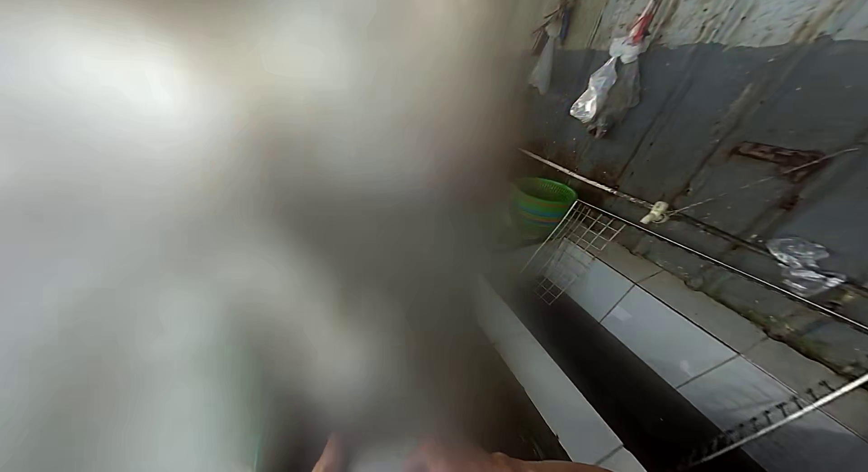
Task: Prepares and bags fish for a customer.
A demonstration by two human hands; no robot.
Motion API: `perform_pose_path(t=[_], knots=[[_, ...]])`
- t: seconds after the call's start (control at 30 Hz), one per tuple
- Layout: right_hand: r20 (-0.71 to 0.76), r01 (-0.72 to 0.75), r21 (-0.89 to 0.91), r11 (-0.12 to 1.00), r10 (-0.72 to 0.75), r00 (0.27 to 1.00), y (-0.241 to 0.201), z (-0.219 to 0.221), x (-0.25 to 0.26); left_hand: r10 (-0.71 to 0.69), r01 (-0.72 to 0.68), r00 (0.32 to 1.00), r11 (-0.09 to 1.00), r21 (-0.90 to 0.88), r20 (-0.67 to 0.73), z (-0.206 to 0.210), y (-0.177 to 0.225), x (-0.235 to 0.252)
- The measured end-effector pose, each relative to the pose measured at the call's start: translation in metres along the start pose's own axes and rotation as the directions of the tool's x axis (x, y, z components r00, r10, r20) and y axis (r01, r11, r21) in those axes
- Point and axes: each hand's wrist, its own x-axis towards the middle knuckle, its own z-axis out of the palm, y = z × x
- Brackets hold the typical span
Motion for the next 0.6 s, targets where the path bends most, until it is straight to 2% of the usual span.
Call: perform_pose_path(t=[0.1,0.17,0.3,0.33,0.4,0.47,0.53,0.6], knots=[[0.002,0.005,-0.003,1.000,-0.005,1.000,0.021,-0.034,0.053,0.196,-0.170,0.977,0.951,0.258,-0.080,-0.003,0.103,0.070],[0.000,-0.023,-0.003,1.000,0.023,1.000,0.042,-0.053,0.087,0.294,-0.255,0.955,0.878,0.405,-0.036,0.012,0.193,0.109],[-0.022,-0.154,-0.005,0.988,0.153,0.988,0.095,-0.085,0.156,0.356,-0.421,0.904,0.642,0.641,0.237,0.037,0.343,0.217],[-0.057,-0.184,-0.001,0.983,0.184,0.981,0.111,-0.093,0.175,0.339,-0.441,0.895,0.577,0.687,0.290,0.046,0.378,0.241],[-0.086,-0.289,0.016,0.957,0.289,0.953,0.136,-0.110,0.208,0.260,-0.403,0.914,0.474,0.783,0.313,0.081,0.451,0.263],[-0.092,-0.385,0.045,0.922,0.388,0.917,0.155,-0.123,0.236,0.265,-0.407,0.909,0.410,0.816,0.320,0.113,0.515,0.288],[-0.151,-0.433,0.094,0.897,0.443,0.884,0.170,-0.131,0.259,0.325,-0.490,0.864,0.371,0.789,0.384,0.127,0.560,0.334],[-0.230,-0.469,0.157,0.869,0.494,0.838,0.182,-0.143,0.278,0.328,-0.545,0.836,0.396,0.739,0.441,0.136,0.596,0.385]])
